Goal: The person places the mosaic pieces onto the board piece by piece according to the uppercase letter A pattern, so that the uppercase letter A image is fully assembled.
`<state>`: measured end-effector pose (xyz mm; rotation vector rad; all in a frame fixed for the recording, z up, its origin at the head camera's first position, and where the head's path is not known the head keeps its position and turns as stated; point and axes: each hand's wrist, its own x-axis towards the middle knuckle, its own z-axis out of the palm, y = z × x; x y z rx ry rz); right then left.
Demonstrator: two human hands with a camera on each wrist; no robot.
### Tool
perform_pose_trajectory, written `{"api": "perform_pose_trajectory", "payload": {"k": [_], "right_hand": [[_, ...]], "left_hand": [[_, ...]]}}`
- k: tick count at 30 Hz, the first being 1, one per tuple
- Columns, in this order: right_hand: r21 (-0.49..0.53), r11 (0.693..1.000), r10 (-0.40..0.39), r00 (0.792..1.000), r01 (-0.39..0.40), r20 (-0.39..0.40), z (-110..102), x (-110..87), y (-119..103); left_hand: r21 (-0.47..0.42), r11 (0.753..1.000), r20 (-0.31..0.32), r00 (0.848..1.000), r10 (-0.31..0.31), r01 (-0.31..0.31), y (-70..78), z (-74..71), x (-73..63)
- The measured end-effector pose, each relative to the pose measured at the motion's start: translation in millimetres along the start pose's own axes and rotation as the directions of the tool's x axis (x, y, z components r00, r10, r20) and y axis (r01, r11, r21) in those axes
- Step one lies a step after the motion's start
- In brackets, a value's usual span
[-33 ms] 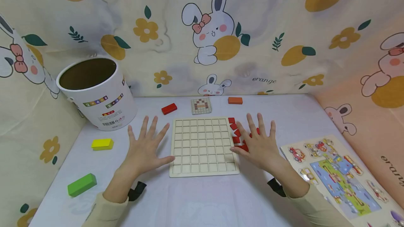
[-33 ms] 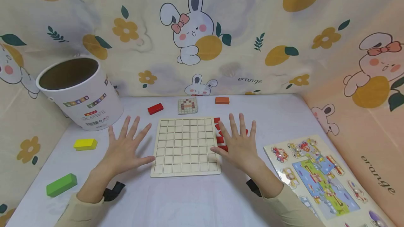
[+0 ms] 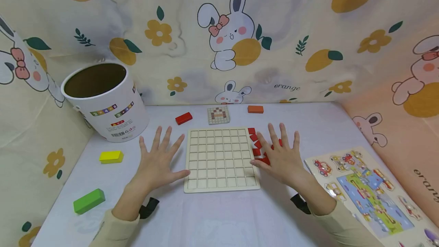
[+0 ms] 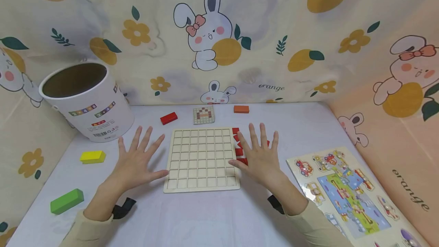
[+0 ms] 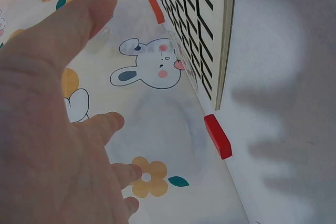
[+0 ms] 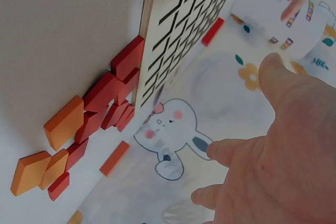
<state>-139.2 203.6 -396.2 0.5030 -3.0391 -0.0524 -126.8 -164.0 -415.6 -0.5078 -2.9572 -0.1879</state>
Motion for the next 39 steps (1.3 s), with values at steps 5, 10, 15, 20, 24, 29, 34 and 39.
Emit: {"api": "perform_pose_trajectory", "payload": {"k": [5, 10, 15, 20, 24, 29, 34, 39], "right_hand": [[-0.011, 1.000, 0.006, 1.000, -0.006, 0.000, 0, -2.0, 2], [-0.002, 1.000, 0.015, 1.000, -0.015, 0.003, 1, -1.2, 5], [0.082, 0.995, 0.044, 0.998, -0.047, 0.040, 3, 6.2, 22], [0.304, 0.950, 0.038, 0.994, -0.068, 0.103, 5, 24.7, 65], [0.513, 0.853, -0.012, 0.979, -0.096, 0.203, 13, 40.9, 102], [0.579, 0.807, -0.052, 0.964, -0.112, 0.259, 25, 53.2, 124], [0.579, 0.808, -0.051, 0.967, -0.107, 0.250, 34, 58.5, 122], [0.587, 0.803, -0.025, 0.978, -0.104, 0.208, 35, 62.2, 116]], "left_hand": [[-0.001, 1.000, -0.006, 1.000, 0.007, -0.007, -1.3, 1.3, 0.4], [0.006, 1.000, -0.005, 1.000, 0.002, -0.002, -3.5, 0.7, -0.8], [-0.039, 0.999, 0.043, 0.999, -0.006, 0.007, -3.5, 0.6, -0.3], [-0.250, 0.968, 0.136, 0.990, 0.031, 0.004, -5.8, 7.9, 1.8], [-0.402, 0.916, 0.175, 0.980, 0.089, -0.011, -12.3, 23.4, 3.4], [-0.428, 0.903, 0.147, 0.983, 0.111, -0.038, -17.2, 44.0, 3.6], [-0.408, 0.912, 0.133, 0.986, 0.098, -0.036, -18.2, 49.9, 1.0], [-0.412, 0.911, 0.146, 0.985, 0.088, -0.020, -19.4, 48.3, 0.1]]}}
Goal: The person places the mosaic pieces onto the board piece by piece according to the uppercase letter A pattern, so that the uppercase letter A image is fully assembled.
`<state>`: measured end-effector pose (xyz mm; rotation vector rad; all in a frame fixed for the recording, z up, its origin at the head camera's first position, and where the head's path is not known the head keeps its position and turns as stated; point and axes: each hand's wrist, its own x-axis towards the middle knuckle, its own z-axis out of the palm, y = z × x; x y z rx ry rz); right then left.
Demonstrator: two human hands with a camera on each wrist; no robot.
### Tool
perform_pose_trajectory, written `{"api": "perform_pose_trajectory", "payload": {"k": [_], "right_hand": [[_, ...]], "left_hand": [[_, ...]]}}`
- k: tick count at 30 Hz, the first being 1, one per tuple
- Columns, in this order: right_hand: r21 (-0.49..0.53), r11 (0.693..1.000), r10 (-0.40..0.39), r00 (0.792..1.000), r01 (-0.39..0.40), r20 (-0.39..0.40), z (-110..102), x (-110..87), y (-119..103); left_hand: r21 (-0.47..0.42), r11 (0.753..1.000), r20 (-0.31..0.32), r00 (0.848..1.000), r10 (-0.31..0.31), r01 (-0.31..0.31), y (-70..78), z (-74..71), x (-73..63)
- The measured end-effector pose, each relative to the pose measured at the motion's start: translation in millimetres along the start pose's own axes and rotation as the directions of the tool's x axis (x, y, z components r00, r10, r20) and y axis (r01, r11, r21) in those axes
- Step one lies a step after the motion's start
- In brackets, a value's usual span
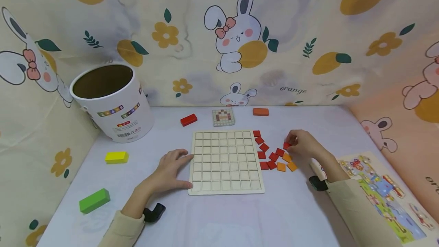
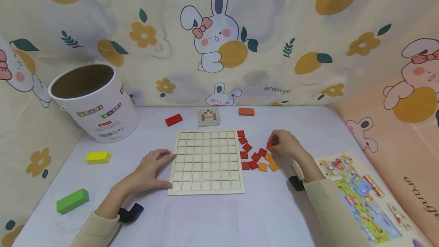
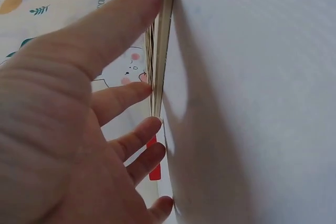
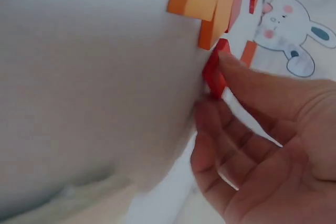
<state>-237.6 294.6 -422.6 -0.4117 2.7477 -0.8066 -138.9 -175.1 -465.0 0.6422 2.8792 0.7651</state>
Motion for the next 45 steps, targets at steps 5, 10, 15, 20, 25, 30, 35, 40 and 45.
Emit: {"api": "perform_pose_trajectory", "payload": {"k": [5, 10, 15, 20, 25, 30, 35, 40, 45], "right_hand": [[0.041, 0.999, -0.028, 1.000, 0.029, -0.014, -5, 5.0, -4], [0.170, 0.984, -0.044, 0.997, 0.055, -0.069, -2, 23.0, -16], [0.256, 0.959, -0.115, 0.992, 0.123, -0.048, 23, 55.4, -53], [0.309, 0.920, -0.261, 0.965, 0.240, 0.027, 45, 87.0, -95], [0.296, 0.909, -0.324, 0.944, 0.292, 0.064, 63, 107.9, -120], [0.267, 0.918, -0.319, 0.946, 0.293, 0.057, 78, 118.7, -128], [0.260, 0.925, -0.302, 0.952, 0.278, 0.057, 84, 122.7, -132], [0.226, 0.936, -0.290, 0.955, 0.269, 0.066, 83, 121.7, -135], [0.209, 0.952, -0.243, 0.968, 0.224, 0.068, 83, 120.6, -135]], "left_hand": [[-0.069, 0.998, 0.020, 1.000, -0.004, 0.006, -1.7, 0.4, 0.8], [-0.109, 0.994, 0.024, 1.000, 0.018, -0.015, -3.1, 1.1, 1.5], [-0.102, 0.994, 0.030, 0.999, 0.029, -0.026, -5.0, 2.1, 1.7], [-0.100, 0.995, 0.038, 0.999, 0.009, -0.005, -3.7, 0.3, 0.4], [-0.109, 0.994, 0.038, 0.999, 0.013, -0.009, -3.1, -0.1, 1.2], [-0.106, 0.994, 0.039, 0.999, 0.017, -0.013, -3.5, 0.2, 2.1], [-0.104, 0.994, 0.041, 0.999, 0.018, -0.014, -3.1, -0.1, 1.6], [-0.109, 0.994, 0.040, 0.999, 0.021, -0.017, -2.9, -0.4, 1.5], [-0.113, 0.994, 0.036, 0.999, 0.021, -0.016, -2.8, -0.1, 1.7]]}}
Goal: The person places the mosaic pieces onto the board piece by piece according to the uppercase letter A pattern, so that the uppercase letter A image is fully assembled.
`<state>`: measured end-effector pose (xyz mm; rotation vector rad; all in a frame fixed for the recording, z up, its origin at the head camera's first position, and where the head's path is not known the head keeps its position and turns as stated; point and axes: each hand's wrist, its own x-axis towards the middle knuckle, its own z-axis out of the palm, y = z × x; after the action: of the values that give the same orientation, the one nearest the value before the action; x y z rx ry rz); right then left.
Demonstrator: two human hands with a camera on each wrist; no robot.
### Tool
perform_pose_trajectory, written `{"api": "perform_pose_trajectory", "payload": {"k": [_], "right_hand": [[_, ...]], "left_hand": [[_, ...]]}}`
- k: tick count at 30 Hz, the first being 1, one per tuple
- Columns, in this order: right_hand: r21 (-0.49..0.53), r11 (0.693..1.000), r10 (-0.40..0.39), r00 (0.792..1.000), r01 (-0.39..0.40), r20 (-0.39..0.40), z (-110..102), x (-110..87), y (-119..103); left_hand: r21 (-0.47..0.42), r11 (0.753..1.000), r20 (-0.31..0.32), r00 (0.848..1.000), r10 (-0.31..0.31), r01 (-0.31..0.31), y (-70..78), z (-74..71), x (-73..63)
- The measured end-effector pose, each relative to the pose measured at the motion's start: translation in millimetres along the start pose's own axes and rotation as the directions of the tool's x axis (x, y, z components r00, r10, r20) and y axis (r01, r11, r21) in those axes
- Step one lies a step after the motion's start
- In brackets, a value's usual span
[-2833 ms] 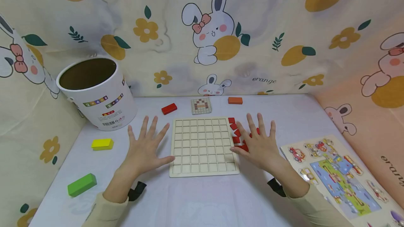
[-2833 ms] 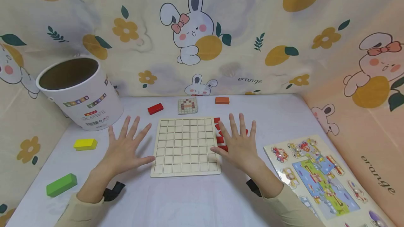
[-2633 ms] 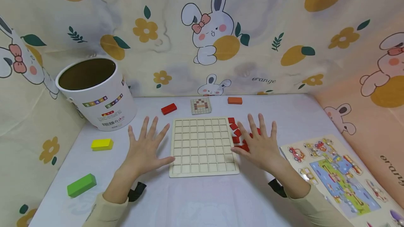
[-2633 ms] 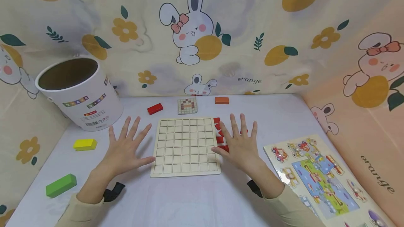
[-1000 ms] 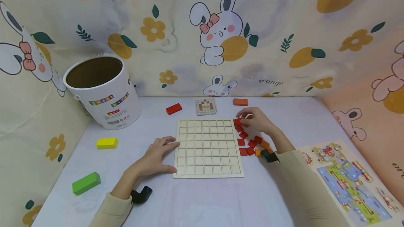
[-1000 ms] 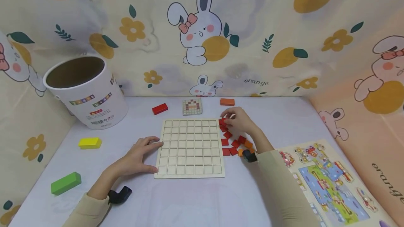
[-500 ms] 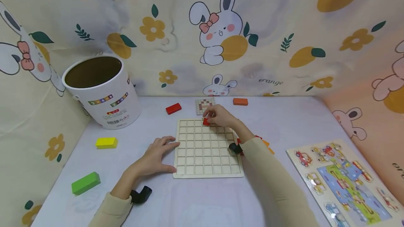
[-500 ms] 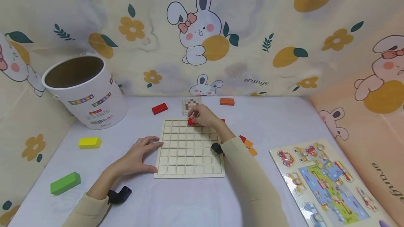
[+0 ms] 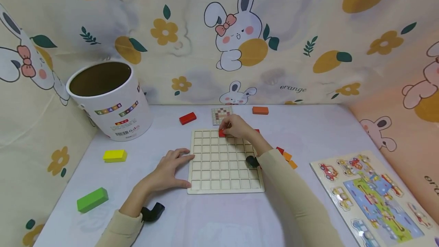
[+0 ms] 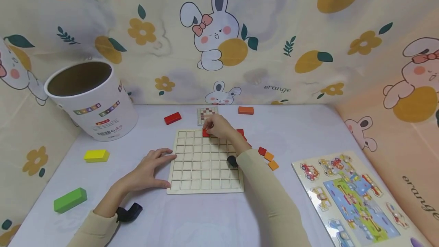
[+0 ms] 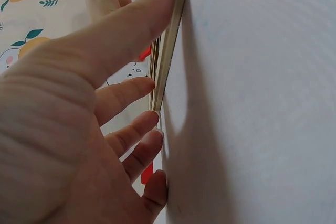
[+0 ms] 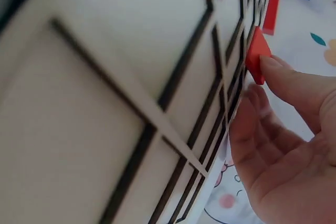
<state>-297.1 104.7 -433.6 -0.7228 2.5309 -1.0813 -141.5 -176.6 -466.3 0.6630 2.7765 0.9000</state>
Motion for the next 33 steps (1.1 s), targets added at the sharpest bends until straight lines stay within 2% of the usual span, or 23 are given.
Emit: {"api": "perform_pose_trajectory", "payload": {"k": [4, 8, 12, 16, 19, 22, 25, 33], "right_hand": [[-0.030, 0.999, 0.042, 0.999, -0.043, -0.016, 2, -0.5, 0], [-0.029, 0.999, 0.042, 0.999, -0.043, -0.020, -3, -5.4, 1], [-0.002, 1.000, 0.016, 0.997, -0.016, -0.069, -24, -19.5, 15], [0.025, 0.998, 0.066, 0.991, -0.063, -0.119, -51, -39.9, 41], [0.039, 0.990, 0.142, 0.985, -0.139, -0.098, -66, -51.9, 59], [0.042, 0.984, 0.178, 0.982, -0.176, -0.061, -71, -56.8, 69], [0.026, 0.986, 0.167, 0.985, -0.166, -0.033, -70, -56.9, 72], [-0.045, 0.982, 0.181, 0.983, -0.182, -0.030, -67, -55.7, 69]], "left_hand": [[0.000, 1.000, -0.001, 1.000, 0.001, -0.001, -0.6, 1.0, 0.0], [0.001, 1.000, -0.003, 1.000, 0.003, -0.003, -1.5, 2.5, 0.7], [0.003, 1.000, 0.004, 1.000, 0.008, -0.008, -1.8, 4.3, 3.0], [0.001, 1.000, 0.012, 1.000, 0.004, -0.004, -0.8, 4.1, 4.1], [0.003, 1.000, 0.007, 1.000, 0.001, -0.001, 0.6, 2.8, 3.6], [0.001, 1.000, 0.004, 1.000, -0.003, 0.003, 1.4, 1.6, 2.8], [0.006, 1.000, 0.003, 1.000, -0.008, 0.008, 1.0, 1.4, 1.9], [0.010, 1.000, -0.001, 1.000, -0.010, 0.010, -0.5, 1.7, 0.6]]}}
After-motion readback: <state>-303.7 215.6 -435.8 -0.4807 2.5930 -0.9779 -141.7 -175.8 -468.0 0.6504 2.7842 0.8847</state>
